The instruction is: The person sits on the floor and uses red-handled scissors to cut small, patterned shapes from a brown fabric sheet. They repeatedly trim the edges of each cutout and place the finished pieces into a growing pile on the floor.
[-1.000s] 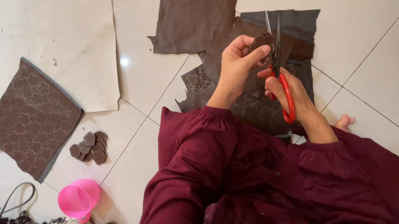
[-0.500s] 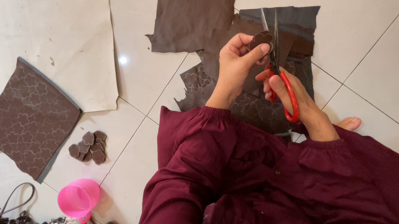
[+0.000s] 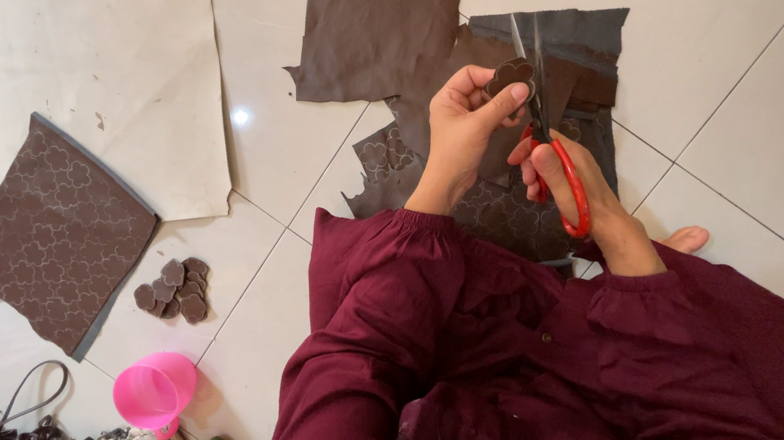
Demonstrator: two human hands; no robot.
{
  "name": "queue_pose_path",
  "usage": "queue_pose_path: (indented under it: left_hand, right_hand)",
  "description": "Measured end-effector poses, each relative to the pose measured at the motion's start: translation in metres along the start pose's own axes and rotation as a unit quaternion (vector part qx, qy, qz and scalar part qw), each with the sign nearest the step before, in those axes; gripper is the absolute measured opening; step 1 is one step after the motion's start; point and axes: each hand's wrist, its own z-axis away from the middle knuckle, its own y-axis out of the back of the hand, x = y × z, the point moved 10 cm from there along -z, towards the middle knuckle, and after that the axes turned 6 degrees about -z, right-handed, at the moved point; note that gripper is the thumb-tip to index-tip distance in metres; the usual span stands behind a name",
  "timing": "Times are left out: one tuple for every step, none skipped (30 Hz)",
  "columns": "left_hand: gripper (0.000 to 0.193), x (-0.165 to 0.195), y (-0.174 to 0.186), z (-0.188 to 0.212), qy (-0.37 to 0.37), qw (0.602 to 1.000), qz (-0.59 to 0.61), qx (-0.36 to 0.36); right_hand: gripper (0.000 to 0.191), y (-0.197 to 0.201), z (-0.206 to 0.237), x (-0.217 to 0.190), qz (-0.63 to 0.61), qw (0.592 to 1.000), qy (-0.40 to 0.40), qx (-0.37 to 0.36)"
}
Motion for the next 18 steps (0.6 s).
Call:
queue_pose_path:
  left_hand:
    - [0.02, -0.001, 0.0, 0.0, 0.003, 1.0, 0.009, -0.001]
    - [0.02, -0.003, 0.0, 0.0, 0.007, 1.0, 0.019, -0.001]
    - [0.02, -0.005, -0.001, 0.001, 0.012, 1.0, 0.028, -0.002]
    - [0.02, -0.006, 0.0, 0.001, 0.013, 0.999, 0.03, -0.002]
    - [0.02, -0.006, 0.0, 0.001, 0.012, 0.999, 0.031, -0.003]
    - [0.02, -0.007, 0.001, 0.001, 0.012, 0.999, 0.033, -0.004]
    - [0.02, -0.008, 0.002, 0.0, 0.017, 0.999, 0.033, 0.0]
    - [0.019, -0.01, 0.003, 0.001, 0.023, 0.999, 0.032, 0.004]
    - [0.019, -0.012, 0.003, 0.0, 0.031, 0.999, 0.032, 0.007]
    - [0.019, -0.013, 0.004, 0.0, 0.034, 0.999, 0.038, 0.007]
    - [0.019, -0.014, 0.003, 0.0, 0.036, 0.998, 0.044, 0.006]
    - [0.02, -0.015, 0.003, 0.0, 0.039, 0.998, 0.051, 0.006]
    - [0.019, -0.015, 0.003, 0.0, 0.038, 0.998, 0.055, 0.003]
    - [0.019, -0.014, 0.003, 0.0, 0.037, 0.998, 0.058, 0.001]
    - [0.019, -0.014, 0.003, 0.0, 0.036, 0.997, 0.062, 0.0]
    - [0.019, -0.014, 0.003, 0.0, 0.037, 0.997, 0.063, -0.001]
    - [0.018, -0.014, 0.003, 0.0, 0.038, 0.997, 0.064, -0.002]
    - [0.018, -0.014, 0.003, 0.0, 0.039, 0.997, 0.065, -0.003]
  right_hand:
    - [0.088, -0.001, 0.0, -0.001, -0.011, 1.0, 0.004, -0.004]
    - [0.088, -0.002, 0.0, -0.001, -0.021, 1.0, 0.008, -0.009]
    - [0.088, -0.003, 0.001, -0.001, -0.032, 0.999, 0.01, -0.013]
    - [0.088, -0.003, 0.001, 0.001, -0.028, 1.0, 0.003, -0.008]
    - [0.088, -0.002, 0.001, 0.003, -0.024, 1.0, -0.003, -0.004]
    - [0.088, -0.001, 0.001, 0.005, -0.019, 1.0, -0.008, 0.001]
    - [0.087, 0.0, 0.0, 0.006, -0.019, 1.0, -0.011, 0.002]
    - [0.086, 0.0, 0.001, 0.006, -0.02, 1.0, -0.013, 0.003]
    - [0.086, 0.0, 0.0, 0.007, -0.021, 1.0, -0.017, 0.005]
    - [0.085, 0.0, 0.001, 0.007, -0.025, 1.0, -0.017, 0.007]
    - [0.084, 0.0, 0.001, 0.007, -0.028, 0.999, -0.017, 0.008]
    - [0.084, -0.001, 0.001, 0.007, -0.031, 0.999, -0.017, 0.009]
    - [0.083, 0.0, 0.001, 0.006, -0.026, 0.999, -0.017, 0.012]
    - [0.082, 0.0, 0.002, 0.005, -0.021, 1.0, -0.016, 0.014]
    - [0.081, 0.0, 0.002, 0.005, -0.017, 1.0, -0.016, 0.016]
    - [0.081, 0.0, 0.002, 0.004, -0.013, 1.0, -0.015, 0.016]
    - [0.08, 0.001, 0.002, 0.003, -0.008, 1.0, -0.014, 0.016]
    - [0.08, 0.001, 0.002, 0.002, -0.004, 1.0, -0.012, 0.017]
